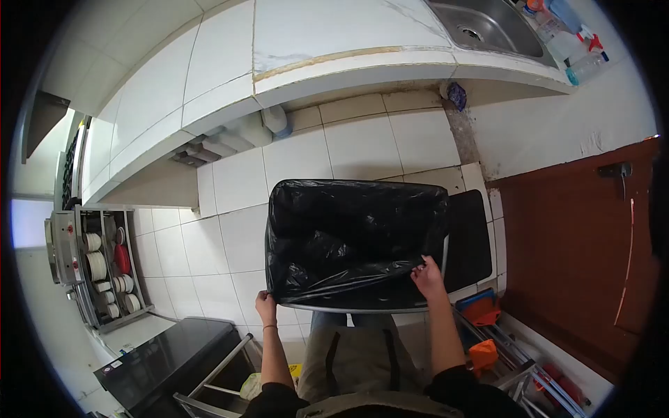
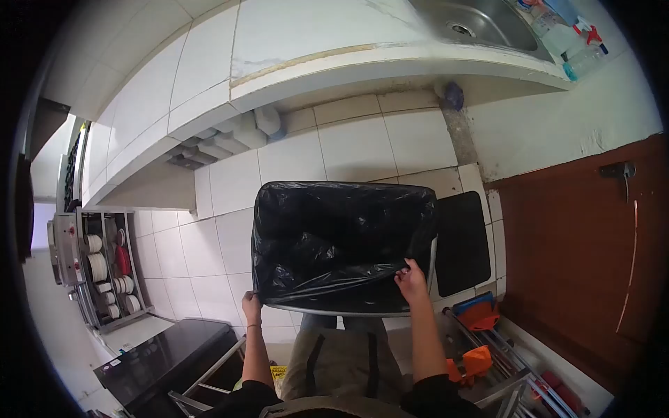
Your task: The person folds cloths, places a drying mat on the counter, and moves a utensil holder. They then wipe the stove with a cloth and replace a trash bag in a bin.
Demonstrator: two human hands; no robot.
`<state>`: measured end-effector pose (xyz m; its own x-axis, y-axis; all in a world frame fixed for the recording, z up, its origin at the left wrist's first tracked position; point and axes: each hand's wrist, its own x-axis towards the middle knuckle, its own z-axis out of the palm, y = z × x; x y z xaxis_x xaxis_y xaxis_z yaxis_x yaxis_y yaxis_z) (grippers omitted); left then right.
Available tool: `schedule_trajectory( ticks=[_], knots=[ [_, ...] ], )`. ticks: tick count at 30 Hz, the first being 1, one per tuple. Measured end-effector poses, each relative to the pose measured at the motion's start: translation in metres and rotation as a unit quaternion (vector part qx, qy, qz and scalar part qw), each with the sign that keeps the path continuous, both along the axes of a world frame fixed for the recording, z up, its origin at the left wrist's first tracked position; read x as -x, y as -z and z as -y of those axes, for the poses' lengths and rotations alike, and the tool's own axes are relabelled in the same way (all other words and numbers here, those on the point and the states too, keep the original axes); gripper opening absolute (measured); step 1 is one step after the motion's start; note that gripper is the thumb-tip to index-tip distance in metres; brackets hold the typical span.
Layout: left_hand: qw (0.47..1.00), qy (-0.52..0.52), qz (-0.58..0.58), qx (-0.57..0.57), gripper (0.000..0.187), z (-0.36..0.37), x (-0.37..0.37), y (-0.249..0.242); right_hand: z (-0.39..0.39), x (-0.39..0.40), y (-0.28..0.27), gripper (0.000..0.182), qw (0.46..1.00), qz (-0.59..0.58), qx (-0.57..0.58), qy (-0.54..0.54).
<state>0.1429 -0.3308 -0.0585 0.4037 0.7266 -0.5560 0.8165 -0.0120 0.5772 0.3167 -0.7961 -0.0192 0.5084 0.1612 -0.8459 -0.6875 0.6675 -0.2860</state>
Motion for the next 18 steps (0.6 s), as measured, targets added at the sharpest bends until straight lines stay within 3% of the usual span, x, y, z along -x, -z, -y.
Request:
schedule_trajectory(
  ticks=[1,2,3,5,6,7,9,10,11,13,14,16,18],
  knots=[
    [0.998,-0.034,-0.006,0.055,0.015,0.003,-0.003,-0.009,-0.009,-0.003,-0.008,0.014,1.000,-0.001,0.001,-0.003],
    [0.981,-0.144,0.059,0.116,0.021,0.009,-0.007,-0.016,-0.020,-0.005,-0.016,0.016,1.000,0.017,-0.001,0.009],
    [0.980,-0.148,0.057,0.117,0.021,0.003,0.003,-0.005,-0.029,-0.009,-0.027,0.017,0.999,0.035,-0.003,0.021],
    [0.934,-0.013,0.204,0.292,0.023,-0.020,0.032,0.031,-0.041,-0.012,-0.042,0.022,0.999,0.026,-0.007,0.020],
    [0.875,-0.125,0.260,0.389,0.027,-0.015,0.025,0.030,-0.045,-0.013,-0.046,0.028,0.999,0.019,-0.013,0.024],
    [0.874,-0.127,0.262,0.389,0.027,-0.009,0.021,0.020,-0.049,-0.010,-0.043,0.028,1.000,0.019,-0.013,0.021],
    [0.786,-0.256,0.307,0.471,0.030,0.005,0.016,-0.005,-0.056,0.000,-0.034,0.037,0.998,0.037,-0.045,0.016],
    [0.836,-0.271,0.274,0.391,0.035,0.017,0.010,-0.018,-0.057,0.006,-0.023,0.045,0.997,0.051,-0.061,0.007],
    [0.916,-0.264,0.244,0.178,0.028,0.036,0.003,-0.022,-0.061,0.011,-0.023,0.045,0.997,0.052,-0.060,0.008],
    [0.968,-0.180,0.163,0.067,0.028,0.038,0.022,-0.017,-0.073,0.023,-0.023,0.044,0.999,0.039,0.018,0.024],
    [0.968,-0.181,0.162,0.067,0.028,0.039,0.031,-0.012,-0.075,0.027,-0.024,0.043,0.999,-0.006,0.033,0.031],
    [0.986,-0.112,0.124,-0.019,0.036,0.042,0.041,-0.012,-0.079,0.039,-0.020,0.044,0.997,0.003,0.068,0.020],
    [0.984,-0.118,0.116,-0.071,0.037,0.052,0.048,-0.012,-0.082,0.052,-0.020,0.045,0.995,0.011,0.103,0.009]
  ],
)
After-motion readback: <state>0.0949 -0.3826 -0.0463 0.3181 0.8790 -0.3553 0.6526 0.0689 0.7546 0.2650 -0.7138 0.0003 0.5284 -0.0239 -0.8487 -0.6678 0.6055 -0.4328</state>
